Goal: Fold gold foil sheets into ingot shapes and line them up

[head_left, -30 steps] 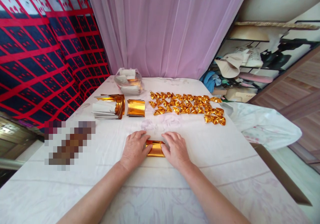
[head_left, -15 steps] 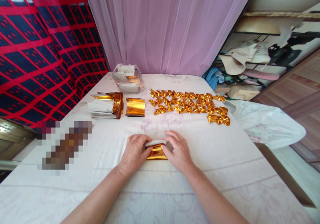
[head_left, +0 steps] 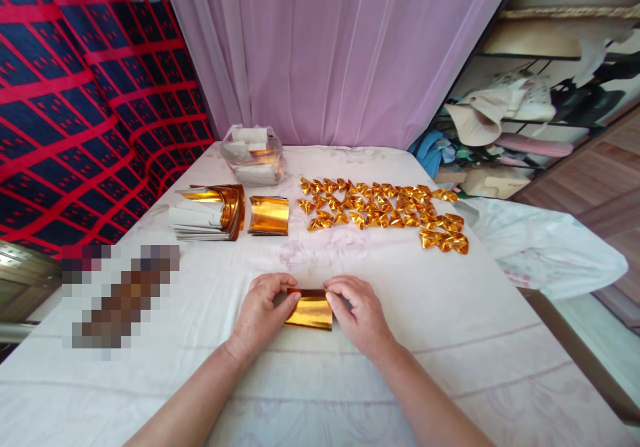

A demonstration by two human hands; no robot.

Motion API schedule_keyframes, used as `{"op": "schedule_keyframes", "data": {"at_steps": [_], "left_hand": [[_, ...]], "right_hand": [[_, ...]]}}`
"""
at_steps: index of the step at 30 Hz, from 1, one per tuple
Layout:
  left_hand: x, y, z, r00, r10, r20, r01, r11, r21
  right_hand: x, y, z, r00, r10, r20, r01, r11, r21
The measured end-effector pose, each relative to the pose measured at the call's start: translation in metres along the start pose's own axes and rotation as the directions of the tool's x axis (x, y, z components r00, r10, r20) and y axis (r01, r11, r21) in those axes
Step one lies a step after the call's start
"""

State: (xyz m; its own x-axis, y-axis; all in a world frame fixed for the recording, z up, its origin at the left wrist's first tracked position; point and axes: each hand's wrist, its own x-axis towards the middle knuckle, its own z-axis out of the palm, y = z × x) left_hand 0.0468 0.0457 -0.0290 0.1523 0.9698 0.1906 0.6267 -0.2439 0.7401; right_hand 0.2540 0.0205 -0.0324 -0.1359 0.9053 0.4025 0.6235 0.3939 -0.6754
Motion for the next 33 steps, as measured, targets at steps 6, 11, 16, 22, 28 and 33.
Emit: {"op": "schedule_keyframes", "data": {"at_steps": [6,11,16,22,28,33], "left_hand": [[-0.0013,-0.0014,-0.0003,0.999,0.037,0.023,-0.038,0.999,0.021],[-0.0001,0.0028,-0.0029,0.996,0.067,0.060,-0.069,0.997,0.025],[0.0013,0.0067,-0.0054,0.993,0.092,0.069,-0.092,0.996,0.001],[0.0012,0.0051,-0.0041,0.993,0.110,0.049,-0.110,0.994,-0.006],[0.0012,0.0032,-0.0027,0.992,0.119,0.053,-0.119,0.993,-0.008],[0.0011,0.0016,-0.0022,0.990,0.134,0.049,-0.135,0.991,0.008]], "right_hand": [[0.0011,-0.0007,-0.0017,1.000,-0.003,0.006,0.002,0.999,0.054],[0.0012,-0.0013,-0.0027,0.999,-0.024,-0.024,0.026,0.996,0.087],[0.0016,-0.0017,-0.0027,0.997,-0.069,-0.045,0.072,0.993,0.090],[0.0018,-0.0022,-0.0021,0.998,-0.043,-0.051,0.045,0.998,0.052],[0.0010,-0.0001,-0.0008,0.995,-0.026,-0.098,0.030,0.999,0.035],[0.0013,-0.0003,-0.0009,0.995,-0.016,-0.099,0.021,0.998,0.056]]}}
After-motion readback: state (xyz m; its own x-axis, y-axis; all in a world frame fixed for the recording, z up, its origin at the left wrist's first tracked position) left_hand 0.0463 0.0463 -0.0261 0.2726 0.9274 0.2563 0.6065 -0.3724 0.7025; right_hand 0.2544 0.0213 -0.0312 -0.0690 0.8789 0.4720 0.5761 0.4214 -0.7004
